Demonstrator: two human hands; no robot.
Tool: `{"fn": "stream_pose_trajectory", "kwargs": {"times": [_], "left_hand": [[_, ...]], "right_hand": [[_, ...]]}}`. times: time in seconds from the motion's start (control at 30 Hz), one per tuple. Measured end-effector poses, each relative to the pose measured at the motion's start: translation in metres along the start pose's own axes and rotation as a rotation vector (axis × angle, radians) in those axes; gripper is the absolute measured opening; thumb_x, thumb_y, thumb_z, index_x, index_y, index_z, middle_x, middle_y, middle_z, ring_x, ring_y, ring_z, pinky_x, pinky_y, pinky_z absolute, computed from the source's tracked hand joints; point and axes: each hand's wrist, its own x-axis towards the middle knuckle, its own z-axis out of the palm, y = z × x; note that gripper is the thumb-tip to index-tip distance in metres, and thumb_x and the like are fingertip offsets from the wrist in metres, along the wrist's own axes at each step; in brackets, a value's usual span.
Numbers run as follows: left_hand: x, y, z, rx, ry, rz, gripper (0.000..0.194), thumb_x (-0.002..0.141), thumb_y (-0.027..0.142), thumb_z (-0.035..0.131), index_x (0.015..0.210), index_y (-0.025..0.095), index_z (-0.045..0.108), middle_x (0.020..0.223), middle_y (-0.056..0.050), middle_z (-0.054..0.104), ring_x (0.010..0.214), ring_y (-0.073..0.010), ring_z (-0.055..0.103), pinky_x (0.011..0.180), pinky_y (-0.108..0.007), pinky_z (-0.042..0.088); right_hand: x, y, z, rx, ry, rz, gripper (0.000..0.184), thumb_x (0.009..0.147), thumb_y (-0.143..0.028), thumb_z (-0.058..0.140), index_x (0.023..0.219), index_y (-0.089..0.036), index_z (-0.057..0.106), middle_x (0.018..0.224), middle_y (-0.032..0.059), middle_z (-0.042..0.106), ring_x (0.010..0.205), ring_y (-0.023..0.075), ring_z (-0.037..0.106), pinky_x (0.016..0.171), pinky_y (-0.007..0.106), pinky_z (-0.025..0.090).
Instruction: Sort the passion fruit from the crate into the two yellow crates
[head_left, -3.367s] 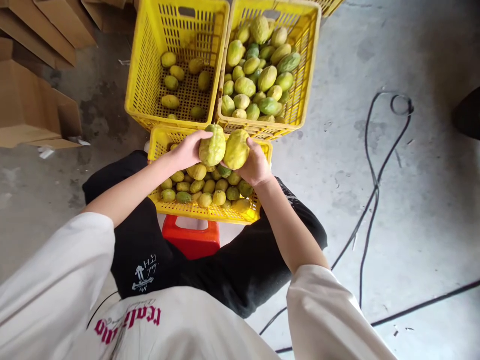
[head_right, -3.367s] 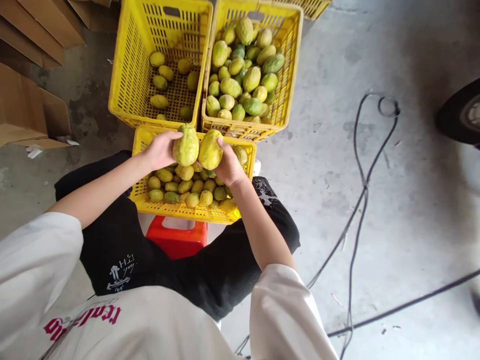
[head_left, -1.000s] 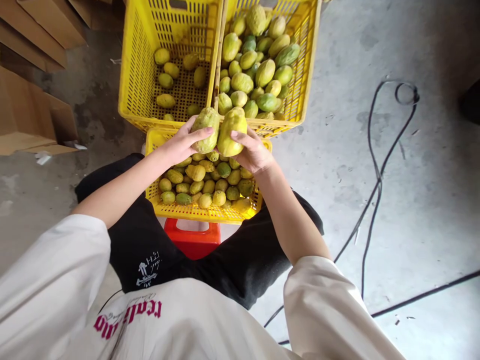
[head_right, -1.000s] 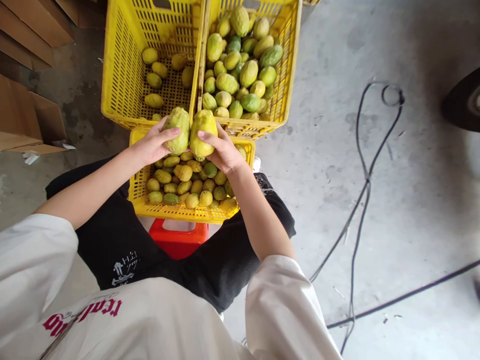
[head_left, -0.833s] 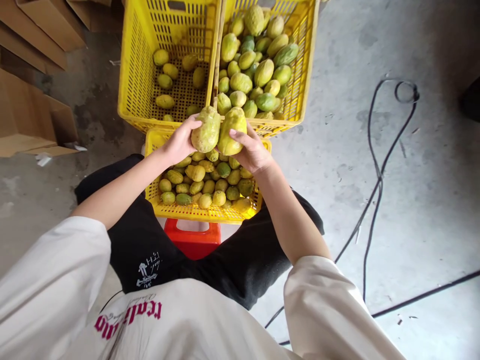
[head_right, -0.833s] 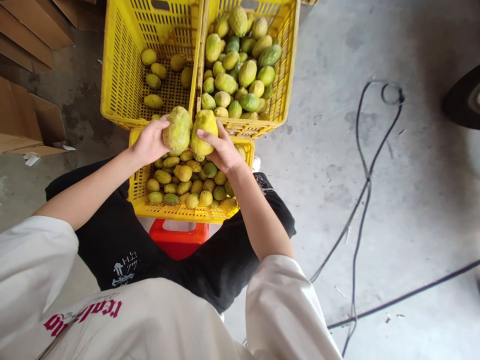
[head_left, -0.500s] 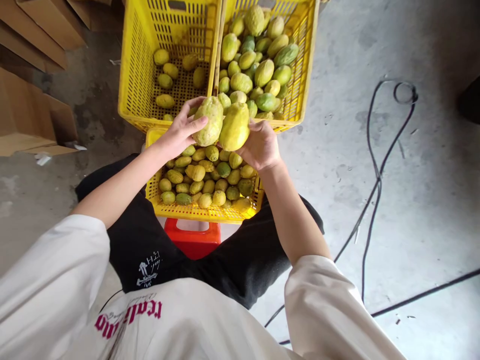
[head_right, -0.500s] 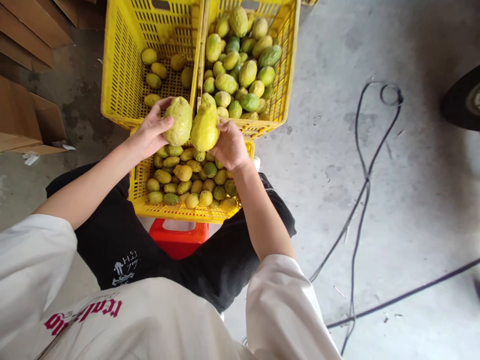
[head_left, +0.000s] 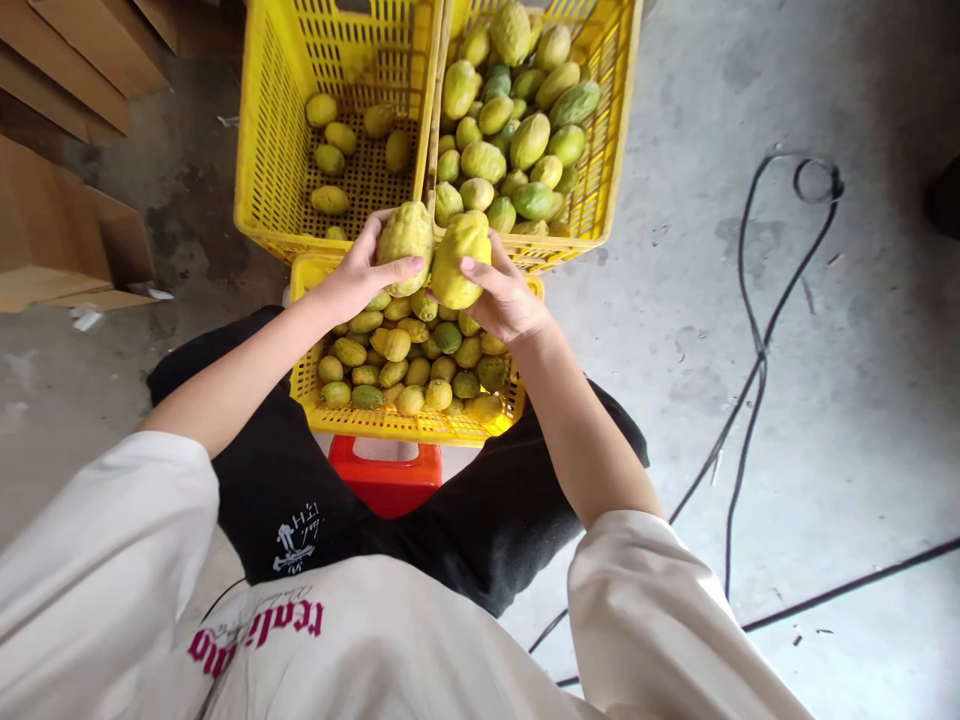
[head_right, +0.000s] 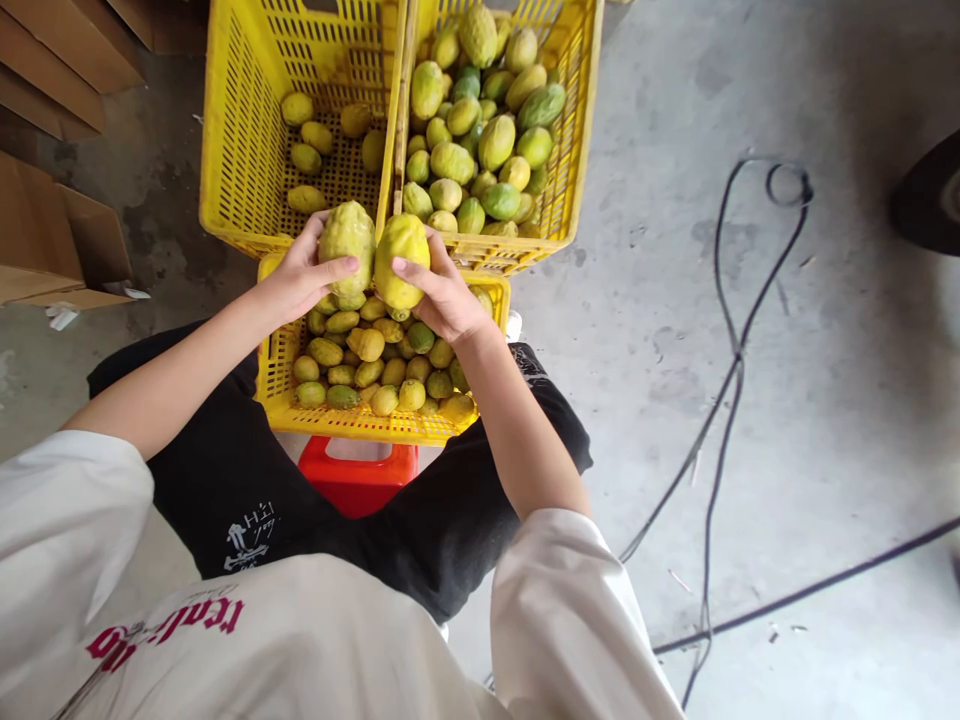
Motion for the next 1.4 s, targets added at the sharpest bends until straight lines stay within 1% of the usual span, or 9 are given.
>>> {"fn": "stream_pose_trajectory", "kwargs": {"times": [0.17,0.33,0.43,0.6,0.77,0.97,1.07,1.23,1.4], "left_hand": [[0.016,-0.015,-0.008,0.186,-0.053,0.145,0.087,0.1,0.056,0.099,0.175,0.033,0.061,0.172,-0.014,0.078,0.195,-0.0485,0.043,0.154,-0.064,0.047],[0.023,-0.009,-0.004,0.255,-0.055,0.162,0.071,0.112,0.052,0.079,0.178,0.034,0.062,0.175,-0.013,0.078,0.195,-0.05,0.041,0.156,-0.073,0.046],[0.022,-0.006,-0.007,0.222,-0.058,0.186,0.064,0.102,0.056,0.09,0.16,0.035,0.071,0.169,-0.011,0.084,0.191,-0.048,0.047,0.157,-0.071,0.048],[0.017,-0.001,-0.009,0.161,-0.113,0.199,0.053,0.097,0.063,0.098,0.133,0.03,0.077,0.16,-0.015,0.089,0.189,-0.0467,0.05,0.15,-0.075,0.054],[0.01,-0.002,-0.003,0.112,-0.087,0.065,0.049,0.102,0.048,0.102,0.138,0.033,0.072,0.152,-0.009,0.09,0.191,-0.0437,0.051,0.154,-0.075,0.053],[0.013,-0.015,-0.007,0.167,-0.033,0.046,0.081,0.096,0.056,0.112,0.159,0.039,0.063,0.153,-0.007,0.088,0.191,-0.0489,0.05,0.154,-0.081,0.05],[0.019,-0.022,-0.012,0.22,-0.052,0.096,0.089,0.093,0.054,0.11,0.165,0.033,0.062,0.163,-0.011,0.083,0.19,-0.05,0.054,0.152,-0.076,0.054],[0.03,-0.024,-0.02,0.181,-0.111,0.08,0.067,0.097,0.039,0.093,0.158,0.029,0.067,0.165,-0.012,0.081,0.187,-0.0497,0.057,0.149,-0.077,0.056],[0.03,-0.014,-0.021,0.184,-0.071,0.094,0.066,0.098,0.035,0.097,0.156,0.031,0.067,0.157,-0.013,0.084,0.191,-0.0515,0.052,0.149,-0.083,0.053]], "right_hand": [[0.003,-0.003,0.0,0.011,0.072,0.001,0.071,0.089,-0.07,0.114,0.135,-0.036,0.071,0.151,0.0047,0.09,0.166,0.043,0.073,0.128,0.06,0.076],[0.014,-0.012,-0.009,-0.019,0.07,0.036,0.065,0.099,-0.092,0.086,0.127,-0.033,0.082,0.142,0.0051,0.094,0.168,0.0474,0.073,0.123,0.064,0.076],[0.013,-0.016,-0.012,-0.066,0.062,0.029,0.055,0.104,-0.086,0.084,0.123,-0.035,0.086,0.138,0.0018,0.096,0.165,0.0426,0.077,0.124,0.059,0.073],[0.005,-0.014,-0.001,-0.019,0.039,-0.049,0.062,0.077,-0.078,0.115,0.107,-0.034,0.083,0.135,0.0046,0.098,0.164,0.0455,0.077,0.133,0.062,0.072],[0.007,-0.005,0.009,0.062,0.062,-0.042,0.071,0.077,-0.073,0.119,0.124,-0.036,0.081,0.133,0.0054,0.096,0.163,0.0468,0.076,0.13,0.065,0.075],[0.006,-0.003,0.003,0.106,0.098,0.001,0.08,0.08,-0.058,0.123,0.14,-0.039,0.075,0.132,0.0017,0.093,0.158,0.0416,0.078,0.127,0.064,0.077],[0.005,-0.004,0.002,0.171,0.073,0.066,0.084,0.082,-0.064,0.123,0.145,-0.042,0.072,0.129,-0.0002,0.092,0.155,0.0391,0.08,0.125,0.062,0.079],[0.007,-0.005,0.0,0.096,0.076,0.034,0.09,0.075,-0.072,0.122,0.144,-0.041,0.072,0.139,0.0024,0.091,0.163,0.043,0.075,0.128,0.066,0.078],[0.013,-0.01,-0.011,-0.089,0.054,-0.004,0.08,0.079,-0.093,0.09,0.136,-0.039,0.077,0.148,0.0043,0.091,0.165,0.0489,0.073,0.121,0.067,0.074]]}}
